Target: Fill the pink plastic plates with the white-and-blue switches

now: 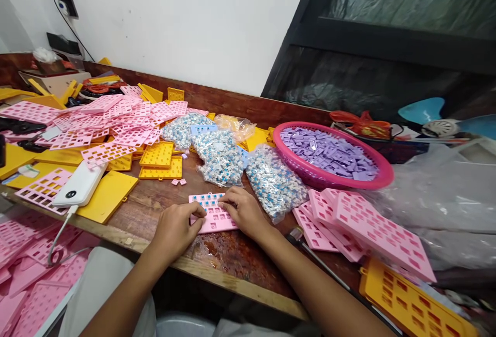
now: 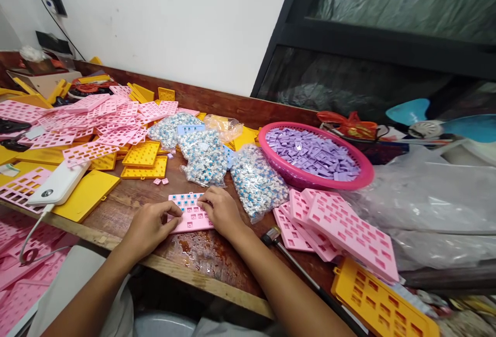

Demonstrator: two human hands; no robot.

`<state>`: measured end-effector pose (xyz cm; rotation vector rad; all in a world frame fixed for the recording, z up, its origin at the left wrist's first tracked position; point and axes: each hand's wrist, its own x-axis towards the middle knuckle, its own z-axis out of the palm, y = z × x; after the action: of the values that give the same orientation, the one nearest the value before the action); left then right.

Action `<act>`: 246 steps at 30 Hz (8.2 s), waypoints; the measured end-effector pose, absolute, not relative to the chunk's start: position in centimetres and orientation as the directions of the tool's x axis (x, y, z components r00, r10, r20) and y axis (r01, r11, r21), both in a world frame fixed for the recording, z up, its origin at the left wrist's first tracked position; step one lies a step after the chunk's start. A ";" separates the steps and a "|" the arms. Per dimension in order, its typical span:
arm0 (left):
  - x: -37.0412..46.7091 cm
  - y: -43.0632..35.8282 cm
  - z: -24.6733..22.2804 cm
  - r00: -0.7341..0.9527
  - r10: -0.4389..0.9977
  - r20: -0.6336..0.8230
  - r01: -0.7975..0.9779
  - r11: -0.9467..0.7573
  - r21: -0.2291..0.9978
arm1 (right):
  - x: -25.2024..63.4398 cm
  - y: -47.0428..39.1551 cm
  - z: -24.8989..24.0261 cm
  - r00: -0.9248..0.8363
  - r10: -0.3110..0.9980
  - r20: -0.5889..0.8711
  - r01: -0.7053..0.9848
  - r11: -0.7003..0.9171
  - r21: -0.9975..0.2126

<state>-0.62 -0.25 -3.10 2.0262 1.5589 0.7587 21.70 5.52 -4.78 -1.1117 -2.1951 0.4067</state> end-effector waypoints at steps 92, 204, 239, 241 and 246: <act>2.6 0.4 -1.2 0.565 0.813 0.139 0.815 -0.577 0.056 | 24.5 6.1 -3.3 -0.583 0.749 0.314 0.587 0.656 -0.475; 2.9 0.4 -2.3 0.397 0.893 0.210 0.725 -0.446 0.525 | 25.4 5.7 -1.6 -0.573 0.813 0.099 0.439 0.407 -0.801; -1.6 4.4 -3.4 0.447 0.882 0.150 0.785 -0.467 0.407 | 22.4 2.5 -0.7 -0.558 0.805 0.203 0.541 0.538 -0.646; -1.9 4.6 -3.3 0.402 0.907 0.126 0.810 -0.416 0.414 | 22.3 2.4 -0.9 -0.580 0.794 0.182 0.575 0.558 -0.599; -2.1 4.2 -2.2 0.269 0.946 0.178 0.839 -0.321 0.440 | 22.1 2.6 -1.2 -0.570 0.813 0.123 0.643 0.534 -0.549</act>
<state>-2.11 4.23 -2.20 2.2838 1.6498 0.6019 22.06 2.62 -1.19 -1.1976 -2.4115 0.6441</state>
